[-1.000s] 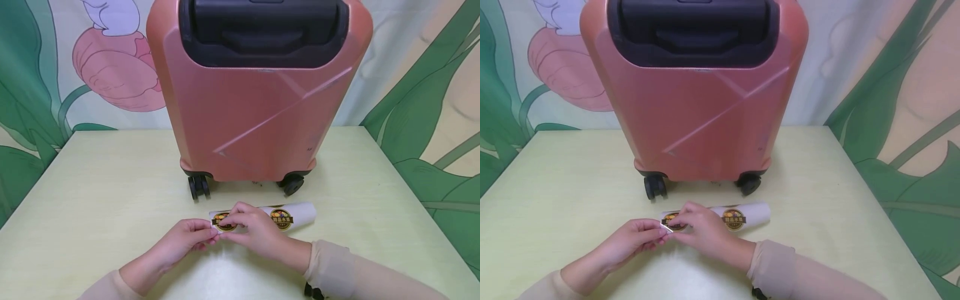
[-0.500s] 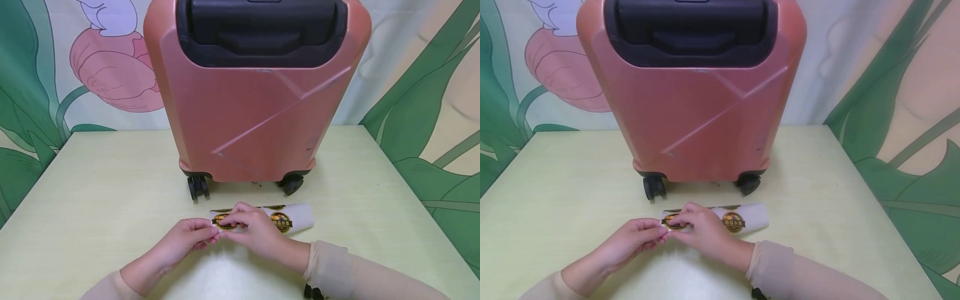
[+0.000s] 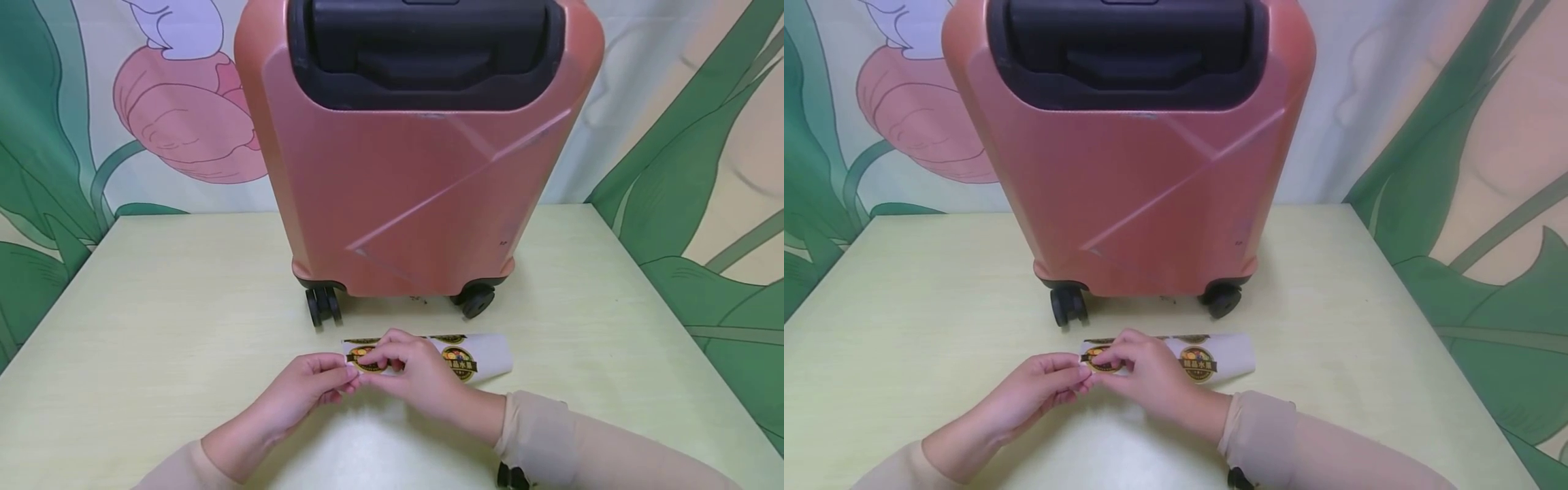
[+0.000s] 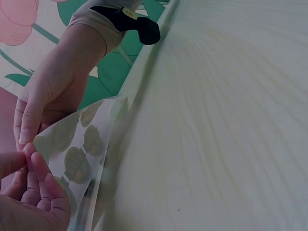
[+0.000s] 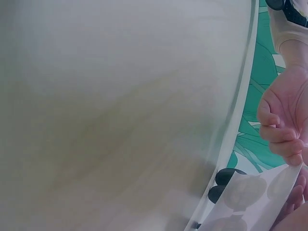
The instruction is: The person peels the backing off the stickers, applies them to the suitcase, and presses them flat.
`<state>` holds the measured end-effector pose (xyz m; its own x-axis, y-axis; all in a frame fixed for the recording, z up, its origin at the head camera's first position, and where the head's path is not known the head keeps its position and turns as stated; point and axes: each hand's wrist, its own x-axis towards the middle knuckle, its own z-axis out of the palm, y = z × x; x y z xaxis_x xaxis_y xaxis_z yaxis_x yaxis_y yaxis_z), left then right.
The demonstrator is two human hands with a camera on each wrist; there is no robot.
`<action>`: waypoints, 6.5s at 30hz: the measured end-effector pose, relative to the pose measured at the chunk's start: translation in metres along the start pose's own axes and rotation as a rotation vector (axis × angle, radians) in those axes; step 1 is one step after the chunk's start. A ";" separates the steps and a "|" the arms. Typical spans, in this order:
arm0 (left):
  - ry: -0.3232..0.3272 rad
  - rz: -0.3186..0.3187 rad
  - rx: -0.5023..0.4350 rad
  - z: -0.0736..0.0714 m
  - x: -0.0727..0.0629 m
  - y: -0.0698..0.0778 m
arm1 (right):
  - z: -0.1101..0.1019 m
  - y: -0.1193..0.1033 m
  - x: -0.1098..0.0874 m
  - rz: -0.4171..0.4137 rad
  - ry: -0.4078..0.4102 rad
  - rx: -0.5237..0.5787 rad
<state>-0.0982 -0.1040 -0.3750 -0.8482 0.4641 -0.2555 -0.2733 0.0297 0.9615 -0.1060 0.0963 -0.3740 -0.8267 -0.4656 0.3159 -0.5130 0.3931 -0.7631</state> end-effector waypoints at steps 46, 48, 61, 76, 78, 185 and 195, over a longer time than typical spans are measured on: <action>0.043 0.021 0.123 -0.004 -0.002 -0.004 | -0.004 -0.013 0.006 0.161 -0.068 0.023; 0.044 0.020 0.129 -0.005 -0.003 -0.003 | -0.003 -0.013 0.006 0.155 -0.064 0.031; 0.031 0.019 0.150 -0.006 -0.008 -0.004 | -0.005 -0.015 0.006 0.163 -0.046 0.096; 0.036 0.003 0.154 -0.008 -0.008 -0.007 | -0.012 -0.014 0.008 0.200 0.003 0.116; 0.034 0.002 0.153 -0.008 -0.007 -0.008 | -0.013 -0.014 0.008 0.207 0.007 0.126; 0.029 0.051 0.012 0.008 0.011 0.047 | -0.052 -0.005 0.020 -0.535 0.285 -0.413; 0.037 0.059 -0.022 0.011 0.016 0.050 | -0.054 -0.002 0.021 -0.711 0.276 -0.552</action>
<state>-0.1203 -0.0859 -0.3302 -0.8794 0.4310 -0.2020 -0.2315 -0.0164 0.9727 -0.1352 0.1288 -0.3351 -0.2669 -0.5642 0.7813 -0.8968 0.4422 0.0130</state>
